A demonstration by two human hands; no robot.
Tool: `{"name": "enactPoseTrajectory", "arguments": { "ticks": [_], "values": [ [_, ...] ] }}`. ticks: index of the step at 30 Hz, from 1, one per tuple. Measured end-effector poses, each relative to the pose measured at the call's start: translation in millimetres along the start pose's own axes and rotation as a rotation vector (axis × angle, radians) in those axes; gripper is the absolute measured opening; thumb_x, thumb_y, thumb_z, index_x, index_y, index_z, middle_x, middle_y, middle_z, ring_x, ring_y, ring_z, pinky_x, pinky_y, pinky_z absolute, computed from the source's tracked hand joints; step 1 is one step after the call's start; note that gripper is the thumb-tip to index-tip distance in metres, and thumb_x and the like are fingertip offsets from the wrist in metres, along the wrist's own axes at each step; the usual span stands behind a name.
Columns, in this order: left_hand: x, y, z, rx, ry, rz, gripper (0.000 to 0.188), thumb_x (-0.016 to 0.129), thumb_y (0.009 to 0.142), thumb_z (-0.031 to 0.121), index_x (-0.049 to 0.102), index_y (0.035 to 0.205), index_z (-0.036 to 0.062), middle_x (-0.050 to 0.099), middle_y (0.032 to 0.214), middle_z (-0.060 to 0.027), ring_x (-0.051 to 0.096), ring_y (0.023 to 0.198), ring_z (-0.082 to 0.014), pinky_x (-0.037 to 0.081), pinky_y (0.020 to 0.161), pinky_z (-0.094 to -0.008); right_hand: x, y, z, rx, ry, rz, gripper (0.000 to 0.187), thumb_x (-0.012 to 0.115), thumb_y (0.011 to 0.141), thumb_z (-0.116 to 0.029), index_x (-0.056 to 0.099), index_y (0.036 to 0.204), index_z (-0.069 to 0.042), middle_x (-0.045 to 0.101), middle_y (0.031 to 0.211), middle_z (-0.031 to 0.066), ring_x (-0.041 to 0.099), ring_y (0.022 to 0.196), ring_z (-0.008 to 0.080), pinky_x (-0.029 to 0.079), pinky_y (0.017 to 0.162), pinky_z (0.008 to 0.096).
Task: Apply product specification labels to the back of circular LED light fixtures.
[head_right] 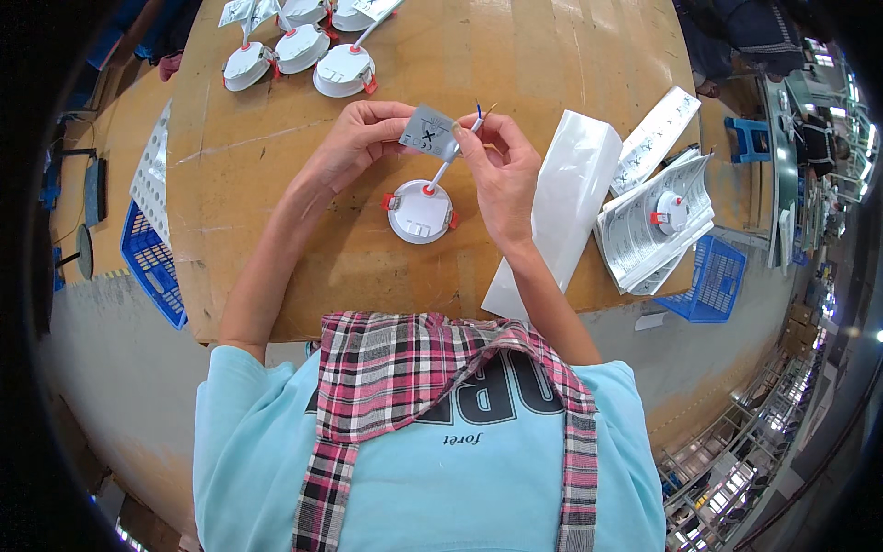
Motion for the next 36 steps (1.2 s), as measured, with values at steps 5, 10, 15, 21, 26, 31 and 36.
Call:
{"name": "enactPoseTrajectory", "arguments": {
  "ticks": [5, 10, 15, 21, 26, 31, 36],
  "values": [
    [1.5, -1.9, 1.0, -0.01, -0.007, 0.0, 0.026, 0.063, 0.088, 0.012, 0.064, 0.108, -0.0044, 0.068, 0.099, -0.0099, 0.066, 0.088, -0.0146, 0.055, 0.08, -0.0276, 0.8, -0.3, -1.3, -0.002, 0.007, 0.027, 0.015, 0.064, 0.088, -0.005, 0.059, 0.101, 0.002, 0.056, 0.083, 0.0011, 0.054, 0.076, 0.0048, 0.046, 0.066, 0.0191],
    [1.7, -2.1, 0.2, -0.005, -0.008, -0.003, 0.025, 0.063, 0.088, 0.012, 0.064, 0.107, -0.0044, 0.068, 0.099, -0.0101, 0.066, 0.088, -0.0151, 0.056, 0.079, -0.0277, 0.1, -0.2, 0.0, -0.002, 0.007, 0.029, 0.017, 0.064, 0.088, -0.005, 0.059, 0.102, 0.002, 0.056, 0.083, 0.0009, 0.054, 0.076, 0.0044, 0.046, 0.066, 0.0188],
    [0.3, -2.1, -0.8, -0.008, -0.029, -0.013, 0.025, 0.063, 0.088, 0.012, 0.064, 0.107, -0.0045, 0.068, 0.098, -0.0104, 0.066, 0.087, -0.0153, 0.056, 0.079, -0.0282, 1.0, 0.9, 4.2, 0.005, 0.005, 0.026, 0.015, 0.063, 0.088, -0.006, 0.058, 0.099, 0.003, 0.056, 0.084, 0.0013, 0.054, 0.075, 0.0041, 0.045, 0.065, 0.0188],
    [2.3, 0.1, -0.7, -0.013, -0.038, -0.009, 0.026, 0.061, 0.088, 0.011, 0.063, 0.108, -0.0055, 0.067, 0.099, -0.012, 0.066, 0.089, -0.0162, 0.057, 0.079, -0.0288, 1.0, 1.5, 5.3, 0.025, 0.018, 0.033, 0.015, 0.063, 0.089, -0.01, 0.058, 0.097, 0.002, 0.057, 0.085, 0.0029, 0.054, 0.077, 0.0055, 0.046, 0.066, 0.0199],
    [1.9, -1.5, -0.5, -0.042, -0.05, 0.007, 0.026, 0.06, 0.089, 0.01, 0.062, 0.109, -0.0068, 0.067, 0.101, -0.0139, 0.067, 0.089, -0.0176, 0.057, 0.079, -0.0295, 3.9, -1.5, 0.8, 0.011, 0.092, -0.017, 0.018, 0.061, 0.09, -0.011, 0.055, 0.101, 0.002, 0.057, 0.089, 0.0048, 0.056, 0.081, 0.0081, 0.047, 0.072, 0.0222],
    [-2.2, 0.7, -7.1, -0.068, -0.115, -0.027, 0.027, 0.059, 0.089, 0.009, 0.061, 0.11, -0.0078, 0.067, 0.102, -0.0156, 0.067, 0.091, -0.0193, 0.057, 0.081, -0.0306, 2.2, -2.6, 2.6, 0.011, 0.144, -0.059, 0.019, 0.06, 0.09, -0.011, 0.053, 0.103, 0.001, 0.057, 0.092, 0.0053, 0.056, 0.084, 0.009, 0.047, 0.076, 0.0238],
    [-0.8, 1.7, -6.7, -0.086, -0.125, -0.044, 0.026, 0.06, 0.089, 0.008, 0.061, 0.11, -0.0075, 0.067, 0.102, -0.0157, 0.067, 0.091, -0.0197, 0.057, 0.081, -0.0312, 1.8, -3.0, 3.0, 0.038, 0.098, -0.023, 0.015, 0.06, 0.09, -0.01, 0.053, 0.098, 0.001, 0.057, 0.089, 0.0047, 0.057, 0.082, 0.0084, 0.048, 0.072, 0.0236]
  ]
}}
Point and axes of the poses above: each hand's wrist, its own y-axis towards the middle knuckle, its own x-axis out of the palm, z = x × y, the point moved 4 cm from there along y, towards the middle knuckle
